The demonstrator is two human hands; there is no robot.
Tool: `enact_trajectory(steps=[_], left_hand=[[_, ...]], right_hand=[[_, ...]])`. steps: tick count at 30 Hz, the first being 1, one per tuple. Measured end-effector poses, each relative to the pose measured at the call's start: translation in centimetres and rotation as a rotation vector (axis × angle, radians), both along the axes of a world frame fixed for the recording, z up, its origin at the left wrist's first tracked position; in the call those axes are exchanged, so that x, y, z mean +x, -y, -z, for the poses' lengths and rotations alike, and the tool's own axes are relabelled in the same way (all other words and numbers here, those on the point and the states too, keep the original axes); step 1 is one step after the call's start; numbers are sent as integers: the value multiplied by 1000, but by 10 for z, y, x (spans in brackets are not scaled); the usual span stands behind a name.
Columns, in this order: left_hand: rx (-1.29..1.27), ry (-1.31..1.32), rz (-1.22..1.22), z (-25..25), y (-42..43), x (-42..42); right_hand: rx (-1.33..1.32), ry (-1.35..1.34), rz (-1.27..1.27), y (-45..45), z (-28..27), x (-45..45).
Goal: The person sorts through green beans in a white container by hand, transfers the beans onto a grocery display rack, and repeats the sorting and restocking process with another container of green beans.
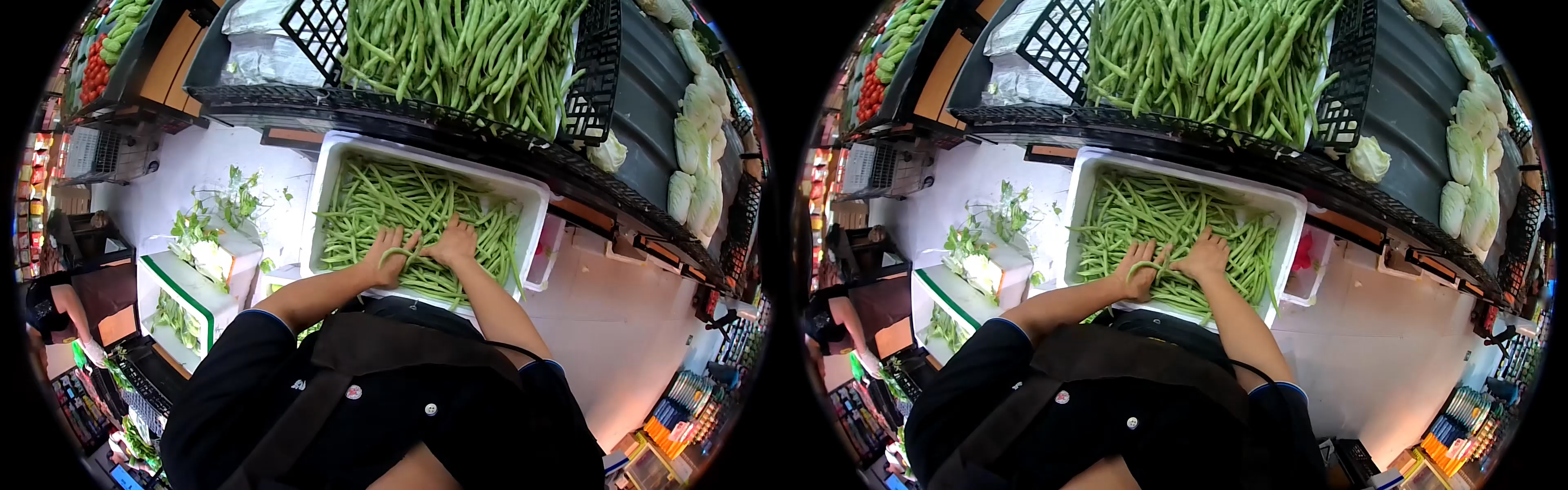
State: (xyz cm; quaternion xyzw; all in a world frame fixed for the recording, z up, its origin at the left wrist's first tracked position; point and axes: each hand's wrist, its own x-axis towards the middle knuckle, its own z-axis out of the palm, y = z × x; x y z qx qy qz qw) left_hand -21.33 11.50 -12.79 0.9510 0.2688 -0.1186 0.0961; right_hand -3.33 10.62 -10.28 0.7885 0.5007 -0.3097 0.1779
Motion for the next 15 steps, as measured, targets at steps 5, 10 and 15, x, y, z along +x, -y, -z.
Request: enact_trajectory(steps=[5,10,15], left_hand=[[-230,-135,144,-30,-23,10],[-402,-113,137,-45,-47,4],[-506,-41,57,-73,-60,-9]], right_hand=[[-8,-199,48,1,-9,36],[80,-224,185,26,-22,71],[354,-434,339,63,-31,98]])
